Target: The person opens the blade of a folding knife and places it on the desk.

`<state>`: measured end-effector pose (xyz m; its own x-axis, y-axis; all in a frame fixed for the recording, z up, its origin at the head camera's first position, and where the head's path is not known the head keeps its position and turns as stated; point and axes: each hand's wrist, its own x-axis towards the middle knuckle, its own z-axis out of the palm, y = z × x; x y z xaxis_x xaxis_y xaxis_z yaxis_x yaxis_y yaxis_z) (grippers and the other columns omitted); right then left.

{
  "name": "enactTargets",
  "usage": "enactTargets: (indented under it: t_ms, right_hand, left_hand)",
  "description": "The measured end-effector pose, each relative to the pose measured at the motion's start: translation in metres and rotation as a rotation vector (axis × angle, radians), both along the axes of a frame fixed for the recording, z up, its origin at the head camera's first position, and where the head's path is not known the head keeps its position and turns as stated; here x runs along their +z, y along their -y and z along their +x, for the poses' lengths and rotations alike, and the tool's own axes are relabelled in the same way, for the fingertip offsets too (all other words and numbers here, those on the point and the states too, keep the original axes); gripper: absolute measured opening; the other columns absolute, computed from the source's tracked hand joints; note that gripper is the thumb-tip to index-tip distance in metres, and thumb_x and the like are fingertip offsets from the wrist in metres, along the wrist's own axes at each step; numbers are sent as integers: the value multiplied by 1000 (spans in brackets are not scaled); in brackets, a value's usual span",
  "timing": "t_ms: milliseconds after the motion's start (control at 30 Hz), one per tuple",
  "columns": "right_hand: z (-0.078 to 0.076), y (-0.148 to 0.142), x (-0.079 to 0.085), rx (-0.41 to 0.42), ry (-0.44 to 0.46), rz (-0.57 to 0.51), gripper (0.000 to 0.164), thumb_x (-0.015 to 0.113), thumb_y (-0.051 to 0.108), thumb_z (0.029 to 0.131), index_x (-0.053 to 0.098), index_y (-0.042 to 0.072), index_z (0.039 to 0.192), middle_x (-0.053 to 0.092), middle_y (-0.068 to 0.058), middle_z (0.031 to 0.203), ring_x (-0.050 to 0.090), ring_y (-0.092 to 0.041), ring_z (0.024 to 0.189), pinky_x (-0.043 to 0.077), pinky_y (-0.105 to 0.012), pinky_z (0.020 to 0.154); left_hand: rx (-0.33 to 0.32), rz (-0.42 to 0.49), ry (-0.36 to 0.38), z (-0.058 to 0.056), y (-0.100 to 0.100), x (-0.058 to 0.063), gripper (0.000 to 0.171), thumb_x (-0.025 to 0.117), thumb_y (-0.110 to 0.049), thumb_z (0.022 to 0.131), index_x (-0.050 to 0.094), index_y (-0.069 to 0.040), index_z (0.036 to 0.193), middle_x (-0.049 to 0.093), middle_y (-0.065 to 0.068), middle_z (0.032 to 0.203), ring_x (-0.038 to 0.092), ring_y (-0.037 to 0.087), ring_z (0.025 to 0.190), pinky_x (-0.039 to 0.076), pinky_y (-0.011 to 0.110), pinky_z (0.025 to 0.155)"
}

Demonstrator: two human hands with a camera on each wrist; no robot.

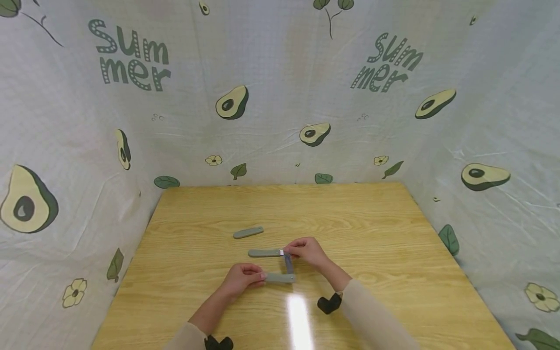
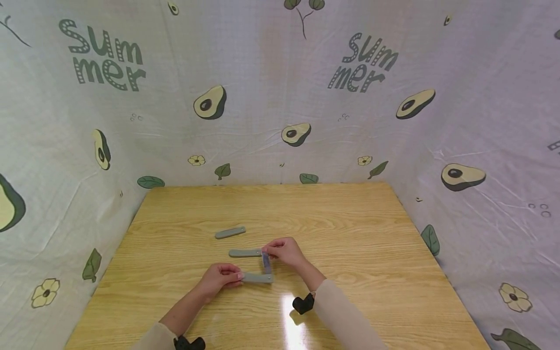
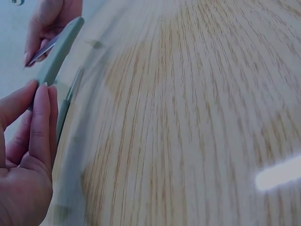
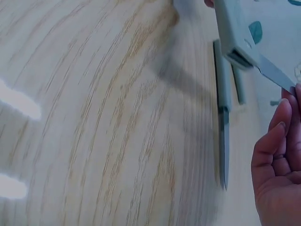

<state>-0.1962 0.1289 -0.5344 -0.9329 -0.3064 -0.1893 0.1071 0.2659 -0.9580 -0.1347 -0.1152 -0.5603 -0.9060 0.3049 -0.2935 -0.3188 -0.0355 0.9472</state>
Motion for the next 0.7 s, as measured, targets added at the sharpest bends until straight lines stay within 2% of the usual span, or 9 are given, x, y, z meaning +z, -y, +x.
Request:
enactTargets:
  t_ms: [133,333,467,700]
  right_hand:
    - [0,-10,-3,-16,34,-38,24,70,15,88,72,-6,99,75,-8,94,68,-7,79,60,-40,83]
    - [1,-26,-12,-31,108,-94,25,72,14,86,71,-7,98,73,3,83,67,-7,76,60,-28,76]
    - [2,-35,-16,14,148,-170,21,68,8,89,68,-11,98,72,3,80,69,-7,76,60,-24,75]
    - [5,-48,-22,96,159,-202,14,65,5,90,68,-7,94,72,2,80,70,-9,79,60,-24,77]
  left_hand:
    - [24,0,-3,0,4,0,30,70,-3,87,60,17,107,69,2,84,69,11,80,61,33,82]
    - [65,-7,-5,0,10,-2,31,70,-3,87,59,17,108,69,3,87,69,12,81,61,32,82]
    - [97,-1,1,0,14,-4,31,70,-4,87,59,16,108,68,5,87,70,12,81,61,31,81]
    - [133,18,-2,0,19,-6,37,70,-6,87,56,18,112,68,4,86,71,15,81,61,31,81]
